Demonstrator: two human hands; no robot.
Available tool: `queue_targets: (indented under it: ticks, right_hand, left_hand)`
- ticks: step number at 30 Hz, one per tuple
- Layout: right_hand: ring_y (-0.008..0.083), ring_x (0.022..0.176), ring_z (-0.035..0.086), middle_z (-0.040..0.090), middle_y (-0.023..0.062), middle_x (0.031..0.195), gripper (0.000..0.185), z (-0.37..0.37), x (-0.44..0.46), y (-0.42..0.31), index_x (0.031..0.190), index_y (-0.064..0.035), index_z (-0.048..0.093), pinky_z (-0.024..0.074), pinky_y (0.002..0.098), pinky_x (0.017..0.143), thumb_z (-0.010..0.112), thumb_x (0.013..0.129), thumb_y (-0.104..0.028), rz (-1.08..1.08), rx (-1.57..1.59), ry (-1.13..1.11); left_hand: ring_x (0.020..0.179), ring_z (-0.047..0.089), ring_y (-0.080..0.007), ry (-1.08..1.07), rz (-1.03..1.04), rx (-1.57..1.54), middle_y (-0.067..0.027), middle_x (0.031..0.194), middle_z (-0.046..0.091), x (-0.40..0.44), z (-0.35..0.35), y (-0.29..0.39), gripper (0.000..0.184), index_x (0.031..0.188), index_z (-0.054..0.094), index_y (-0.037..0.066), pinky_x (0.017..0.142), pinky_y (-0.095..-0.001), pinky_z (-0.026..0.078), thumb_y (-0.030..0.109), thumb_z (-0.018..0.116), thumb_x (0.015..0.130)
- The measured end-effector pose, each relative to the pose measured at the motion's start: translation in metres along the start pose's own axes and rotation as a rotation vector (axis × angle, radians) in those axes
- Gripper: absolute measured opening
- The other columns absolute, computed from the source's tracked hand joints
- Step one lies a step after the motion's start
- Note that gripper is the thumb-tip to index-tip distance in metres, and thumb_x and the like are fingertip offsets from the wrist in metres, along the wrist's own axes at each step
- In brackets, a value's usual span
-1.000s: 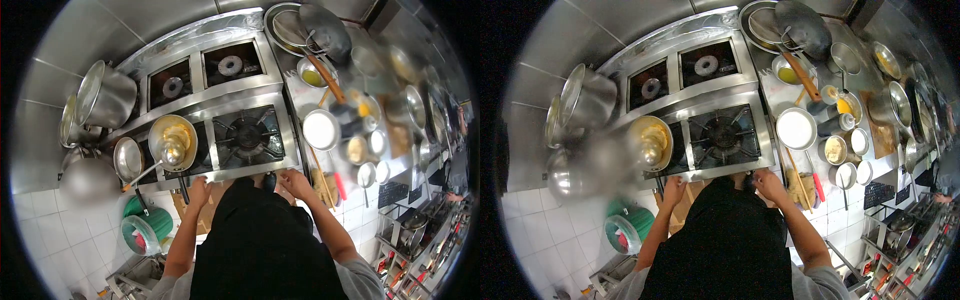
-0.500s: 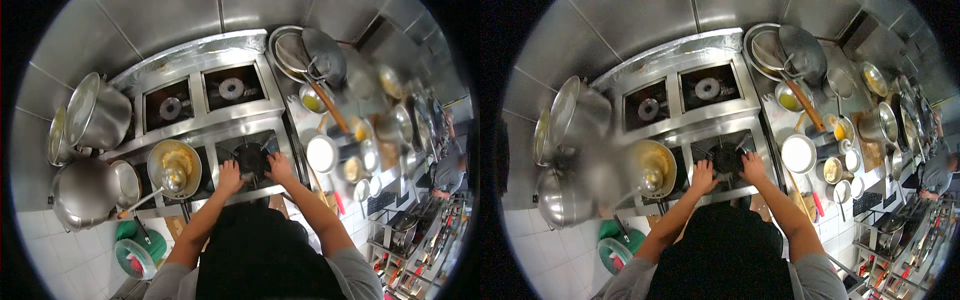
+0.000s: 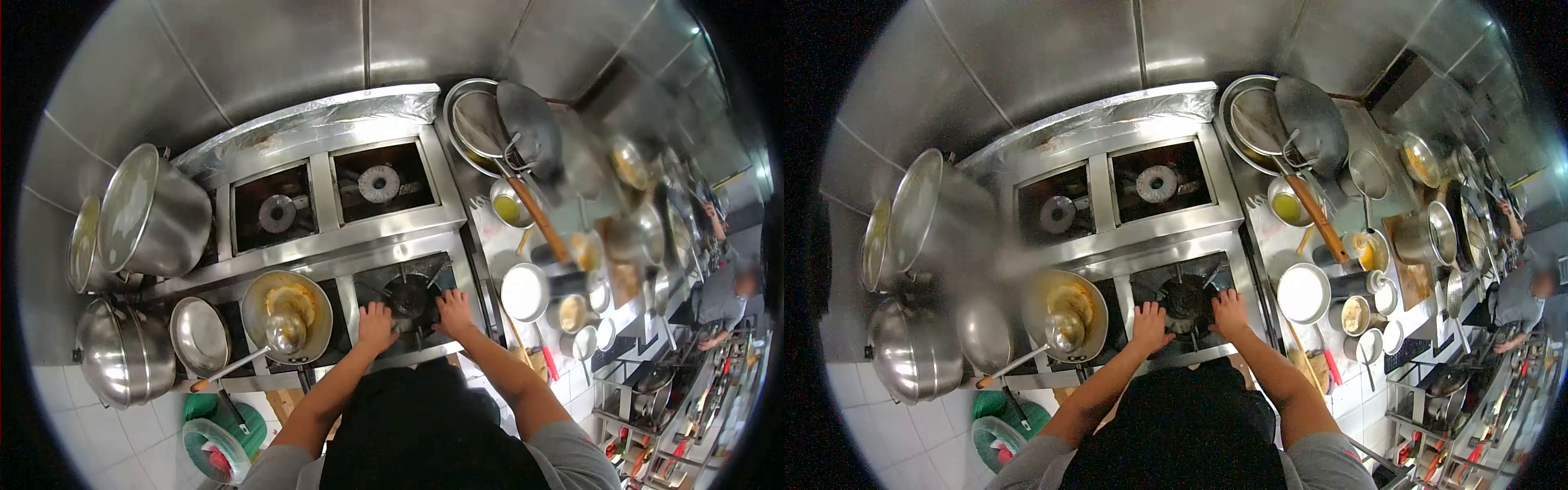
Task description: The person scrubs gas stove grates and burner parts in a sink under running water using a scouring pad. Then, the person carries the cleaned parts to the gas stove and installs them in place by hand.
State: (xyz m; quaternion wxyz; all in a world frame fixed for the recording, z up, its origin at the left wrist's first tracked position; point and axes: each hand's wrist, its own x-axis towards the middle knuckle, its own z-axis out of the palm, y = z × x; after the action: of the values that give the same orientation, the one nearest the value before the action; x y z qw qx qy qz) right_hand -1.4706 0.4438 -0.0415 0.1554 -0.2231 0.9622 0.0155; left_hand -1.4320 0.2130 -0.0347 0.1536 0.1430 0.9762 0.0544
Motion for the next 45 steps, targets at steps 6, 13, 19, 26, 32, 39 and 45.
queue_targets:
  ticks: [6, 13, 19, 26, 32, 39, 45]
  right_hand:
    - [0.0297, 0.107, 0.045, 0.052, 0.0130, 0.107, 0.063, 0.003, 0.007, 0.010, 0.099, -0.0080, 0.064, 0.0360, 0.0426, 0.089, 0.082, 0.053, -0.048, -0.105, 0.029, 0.010]
    - [0.0299, 0.103, 0.044, 0.050, 0.0137, 0.100, 0.060, -0.033, 0.010, 0.020, 0.092, -0.0044, 0.065, 0.0353, 0.0420, 0.088, 0.079, 0.057, -0.051, -0.231, 0.136, 0.003]
    - [0.0307, 0.101, 0.045, 0.051, 0.0142, 0.098, 0.059, -0.084, 0.014, 0.027, 0.092, -0.0042, 0.066, 0.0363, 0.0416, 0.086, 0.080, 0.055, -0.047, -0.292, 0.229, 0.070]
    - [0.0306, 0.101, 0.045, 0.050, 0.0132, 0.100, 0.059, -0.146, 0.089, 0.037, 0.094, -0.0045, 0.066, 0.0367, 0.0412, 0.086, 0.082, 0.054, -0.045, -0.305, 0.218, 0.204]
    - [0.0312, 0.105, 0.044, 0.050, 0.0137, 0.101, 0.058, -0.157, 0.194, 0.056, 0.095, -0.0048, 0.066, 0.0364, 0.0412, 0.090, 0.083, 0.054, -0.042, -0.246, 0.168, 0.305]
    - [0.0305, 0.106, 0.043, 0.050, 0.0130, 0.102, 0.058, -0.160, 0.277, 0.079, 0.093, -0.0030, 0.067, 0.0365, 0.0416, 0.092, 0.084, 0.057, -0.044, -0.187, 0.151, 0.292]
    - [0.0315, 0.111, 0.043, 0.051, 0.0139, 0.106, 0.055, -0.150, 0.304, 0.084, 0.093, -0.0024, 0.067, 0.0368, 0.0424, 0.096, 0.084, 0.057, -0.040, -0.142, 0.188, 0.225]
  left_hand:
    - [0.108, 0.046, -0.0281, 0.018, -0.008, -0.023, -0.0130, 0.108, 0.053, 0.003, 0.006, -0.001, 0.057, 0.103, 0.061, 0.004, 0.090, -0.0426, 0.035, 0.044, 0.078, 0.065]
    - [0.102, 0.044, -0.0288, -0.017, 0.034, -0.111, -0.0137, 0.100, 0.050, 0.001, -0.013, -0.009, 0.056, 0.095, 0.063, 0.002, 0.086, -0.0424, 0.035, 0.050, 0.073, 0.069]
    - [0.104, 0.045, -0.0299, 0.005, 0.046, -0.166, -0.0144, 0.101, 0.051, -0.006, -0.077, -0.015, 0.056, 0.098, 0.063, 0.001, 0.088, -0.0422, 0.036, 0.046, 0.075, 0.066]
    - [0.104, 0.045, -0.0313, 0.164, 0.034, -0.097, -0.0153, 0.100, 0.051, 0.053, -0.136, -0.058, 0.053, 0.092, 0.062, -0.001, 0.087, -0.0427, 0.036, 0.043, 0.075, 0.067]
    - [0.106, 0.044, -0.0329, 0.148, -0.018, -0.035, -0.0166, 0.104, 0.049, 0.149, -0.158, -0.108, 0.058, 0.099, 0.061, -0.003, 0.093, -0.0452, 0.036, 0.042, 0.076, 0.067]
    - [0.105, 0.045, -0.0312, 0.216, -0.022, 0.034, -0.0156, 0.103, 0.051, 0.233, -0.156, -0.144, 0.057, 0.097, 0.063, -0.002, 0.090, -0.0432, 0.037, 0.045, 0.075, 0.068]
    - [0.105, 0.045, -0.0310, 0.186, -0.038, 0.032, -0.0159, 0.104, 0.051, 0.261, -0.142, -0.158, 0.058, 0.098, 0.063, -0.002, 0.089, -0.0429, 0.037, 0.045, 0.076, 0.066]
